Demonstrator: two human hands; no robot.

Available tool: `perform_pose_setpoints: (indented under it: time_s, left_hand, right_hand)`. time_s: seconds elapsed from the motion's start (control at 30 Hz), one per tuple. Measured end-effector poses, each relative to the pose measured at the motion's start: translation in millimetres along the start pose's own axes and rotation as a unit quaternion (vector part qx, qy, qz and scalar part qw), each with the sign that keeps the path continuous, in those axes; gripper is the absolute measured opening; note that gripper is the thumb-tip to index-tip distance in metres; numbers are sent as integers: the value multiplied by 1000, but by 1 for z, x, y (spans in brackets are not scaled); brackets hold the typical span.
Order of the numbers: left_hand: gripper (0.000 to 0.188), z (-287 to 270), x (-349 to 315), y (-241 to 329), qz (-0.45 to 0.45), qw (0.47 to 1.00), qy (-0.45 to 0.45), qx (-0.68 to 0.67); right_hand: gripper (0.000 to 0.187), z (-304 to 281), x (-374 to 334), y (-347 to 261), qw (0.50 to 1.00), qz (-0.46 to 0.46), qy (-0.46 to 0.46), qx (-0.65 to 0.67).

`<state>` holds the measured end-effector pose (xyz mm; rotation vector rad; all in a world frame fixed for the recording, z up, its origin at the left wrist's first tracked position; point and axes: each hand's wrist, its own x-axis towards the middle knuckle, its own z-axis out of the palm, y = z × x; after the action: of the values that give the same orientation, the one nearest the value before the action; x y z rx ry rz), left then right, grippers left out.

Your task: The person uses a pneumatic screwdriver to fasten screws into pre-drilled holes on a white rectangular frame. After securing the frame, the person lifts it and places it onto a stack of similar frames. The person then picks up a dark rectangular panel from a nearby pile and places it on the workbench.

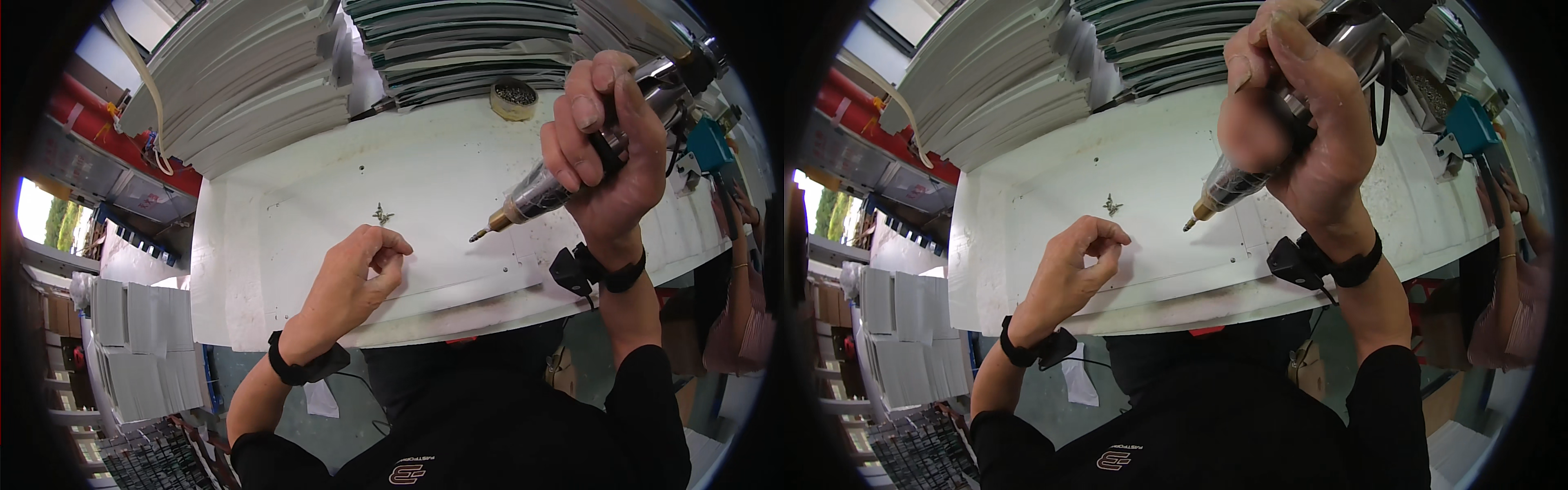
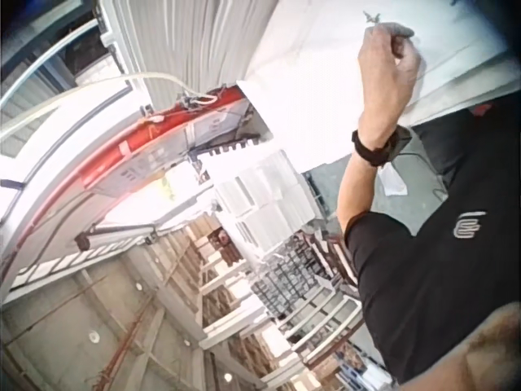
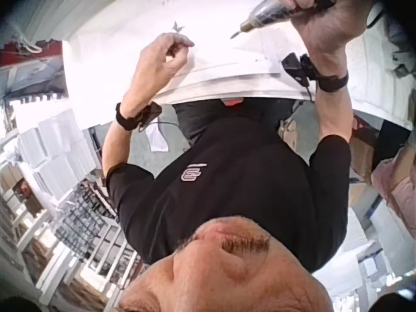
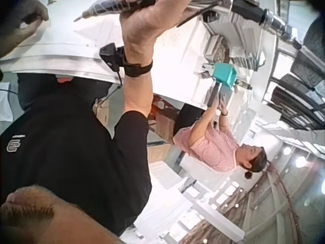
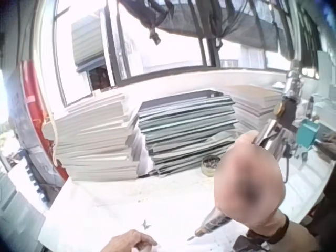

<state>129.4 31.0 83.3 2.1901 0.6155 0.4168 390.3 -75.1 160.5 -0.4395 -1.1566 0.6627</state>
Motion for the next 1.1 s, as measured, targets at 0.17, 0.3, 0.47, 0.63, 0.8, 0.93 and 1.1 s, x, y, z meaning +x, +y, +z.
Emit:
perform_pose_setpoints:
  time_s: [0.17, 0.3, 0.47, 0.63, 0.8, 0.93, 1.1]
  left_hand:
    - [14, 8, 26, 9, -39, 992, -95, -69]
    - [14, 18, 42, 13, -54, 979, -99, -169]
    - [15, 32, 55, -5, -117, 926, -89, -347]
    - [13, 47, 63, -11, -111, 891, -86, -432]
    - [19, 52, 63, -15, -98, 870, -74, -477]
    - [22, 51, 63, -16, -92, 863, -73, -490]
    - [23, 52, 62, -17, -95, 860, -86, -495]
  right_hand:
    - [24, -5, 7, 3, 1000, -19, 15, 8]
    - [27, -17, 17, 4, 999, -41, -8, 21]
    - [23, -19, 22, 6, 999, -38, -12, 22]
    - [25, -30, 19, 5, 999, -38, 1, 6]
    - [25, -31, 17, 12, 1000, -22, 1, 16]
    - [24, -31, 15, 14, 1000, -21, -1, 12]
    - [25, -34, 13, 17, 1000, -23, -2, 8]
